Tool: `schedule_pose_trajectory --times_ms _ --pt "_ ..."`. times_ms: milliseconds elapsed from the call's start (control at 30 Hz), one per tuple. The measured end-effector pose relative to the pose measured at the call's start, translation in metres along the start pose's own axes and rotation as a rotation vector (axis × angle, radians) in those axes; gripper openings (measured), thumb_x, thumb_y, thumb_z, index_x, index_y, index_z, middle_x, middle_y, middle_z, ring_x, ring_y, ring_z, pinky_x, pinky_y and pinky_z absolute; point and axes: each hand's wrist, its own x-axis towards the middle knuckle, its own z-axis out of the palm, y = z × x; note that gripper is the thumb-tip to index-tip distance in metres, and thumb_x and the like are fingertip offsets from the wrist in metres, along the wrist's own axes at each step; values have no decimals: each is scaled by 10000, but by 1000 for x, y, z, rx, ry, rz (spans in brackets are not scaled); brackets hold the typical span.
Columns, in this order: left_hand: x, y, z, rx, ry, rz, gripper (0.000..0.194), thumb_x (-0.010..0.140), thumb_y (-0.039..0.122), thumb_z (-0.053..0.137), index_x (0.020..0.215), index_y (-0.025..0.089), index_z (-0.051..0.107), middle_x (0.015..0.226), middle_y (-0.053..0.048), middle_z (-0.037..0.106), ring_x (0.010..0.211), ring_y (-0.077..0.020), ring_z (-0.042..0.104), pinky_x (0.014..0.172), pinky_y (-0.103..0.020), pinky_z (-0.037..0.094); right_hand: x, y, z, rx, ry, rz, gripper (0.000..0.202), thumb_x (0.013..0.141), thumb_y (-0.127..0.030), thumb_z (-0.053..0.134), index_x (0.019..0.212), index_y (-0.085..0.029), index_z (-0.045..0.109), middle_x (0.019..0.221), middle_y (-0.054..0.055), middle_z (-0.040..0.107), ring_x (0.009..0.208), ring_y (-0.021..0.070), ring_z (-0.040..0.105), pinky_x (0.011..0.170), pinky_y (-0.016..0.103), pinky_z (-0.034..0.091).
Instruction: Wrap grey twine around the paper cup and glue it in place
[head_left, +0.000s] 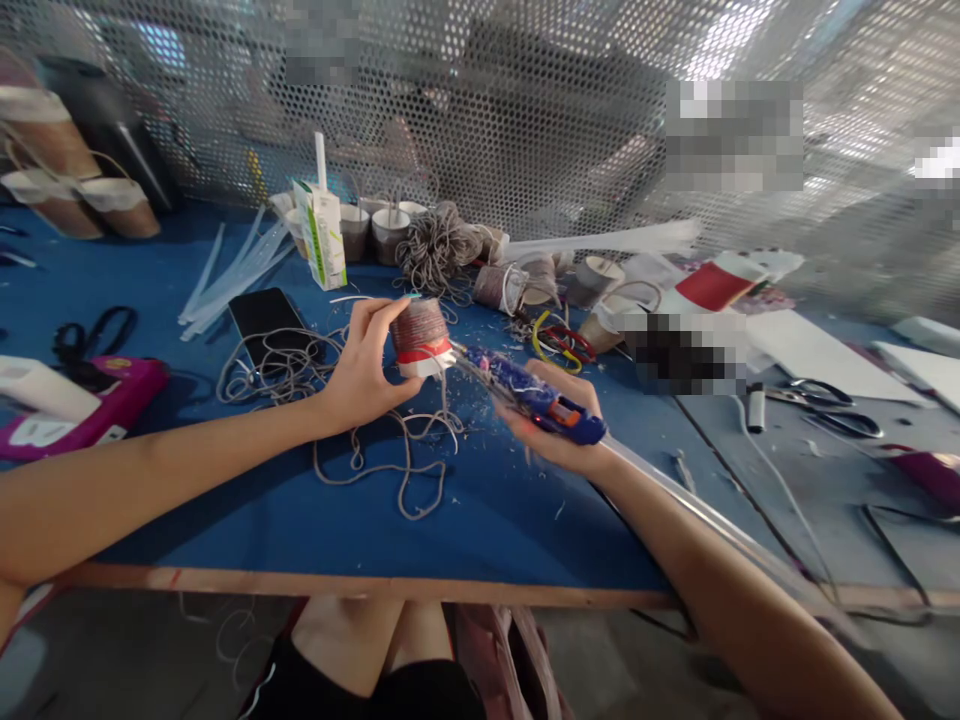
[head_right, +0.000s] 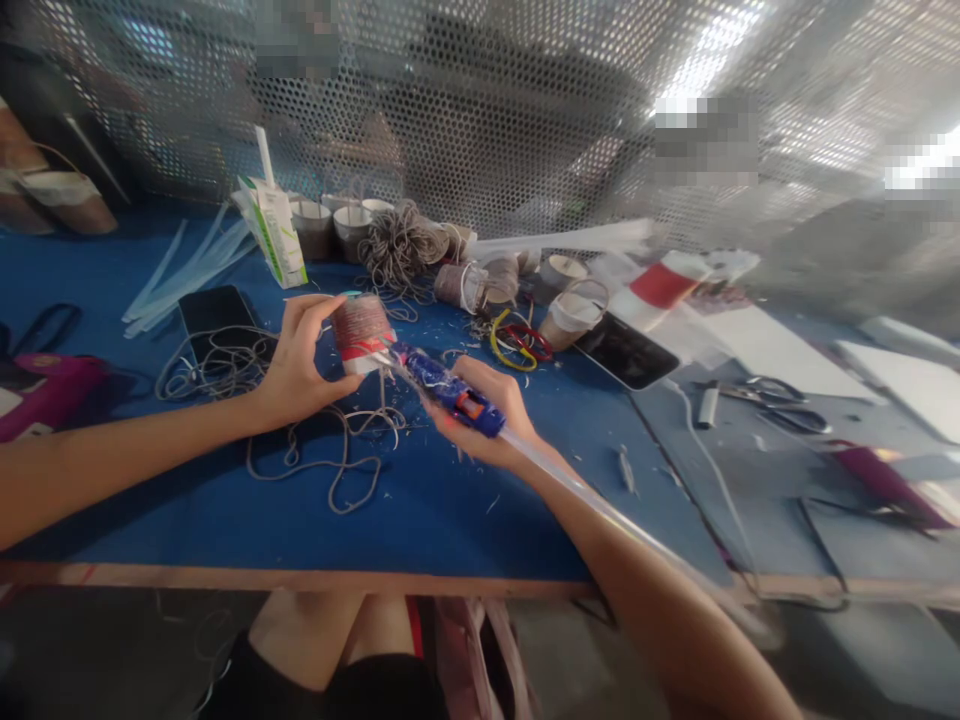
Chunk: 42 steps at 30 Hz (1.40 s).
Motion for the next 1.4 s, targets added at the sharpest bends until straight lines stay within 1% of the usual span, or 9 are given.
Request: schedule_pose_trajectory --times_ms 167,300,367,500,600,833,1000,1233,1400 --pt "1 0 -2 -31 -16 39 799 707 308 758 1416 227 398 1253 -114 463 1214 -305 484 1075 -535 485 0 4 6 -41 -54 -76 198 804 -227 620 693 -224 457 630 -40 444 538 105 413 540 276 347" --pt "1 -1 -2 -40 -34 71 761 752 408 757 1409 240 412 1240 -108 479 1205 -298 492 1074 -525 488 0 7 7 -73 -74 -74 184 755 -189 591 680 -221 427 630 -42 436 546 98 403 539 260 334" --pt "2 -1 -2 -27 -28 98 756 762 429 750 1410 240 409 1229 -106 482 1185 -289 501 1051 -517 505 -1 5 7 -69 -94 -60 173 748 -177 572 675 -220 421 630 -42 434 553 98 399 546 256 332" --pt "2 1 -2 9 -13 143 744 769 409 733 1408 222 401 1216 -113 484 1151 -279 516 989 -488 543 -1 3 8 -68 -103 -34 170 750 -153 549 671 -217 413 629 -47 418 560 94 397 555 248 327" --pt "3 2 -3 17 -12 147 735 769 407 736 1398 224 403 1211 -111 486 1147 -279 519 986 -486 545 -2 4 9 -79 -107 -17 173 754 -145 549 672 -214 413 630 -46 421 563 93 400 555 245 322" --pt "3 1 -2 10 2 150 705 795 474 711 1382 222 414 1193 -105 498 1128 -268 525 965 -471 558 -3 4 9 -108 -120 21 183 746 -153 536 660 -217 388 621 -45 420 567 95 405 553 246 304" --pt "2 -1 -2 -23 -4 135 710 802 522 710 1378 236 408 1212 -106 498 1153 -280 517 991 -495 534 -3 3 9 -101 -111 24 181 738 -168 527 651 -219 375 621 -47 412 558 90 401 554 245 306" --pt "2 0 -2 -29 17 129 709 787 483 732 1369 228 416 1239 -109 499 1167 -282 526 997 -498 537 -3 4 7 -92 -122 61 182 707 -180 527 636 -219 364 610 -45 417 542 89 400 539 246 298" --pt "2 0 -2 -23 24 92 724 749 466 760 1345 226 425 1226 -107 498 1181 -290 519 1008 -521 538 -2 1 5 -72 -73 97 186 698 -184 519 613 -220 358 594 -47 421 496 75 382 501 242 292"
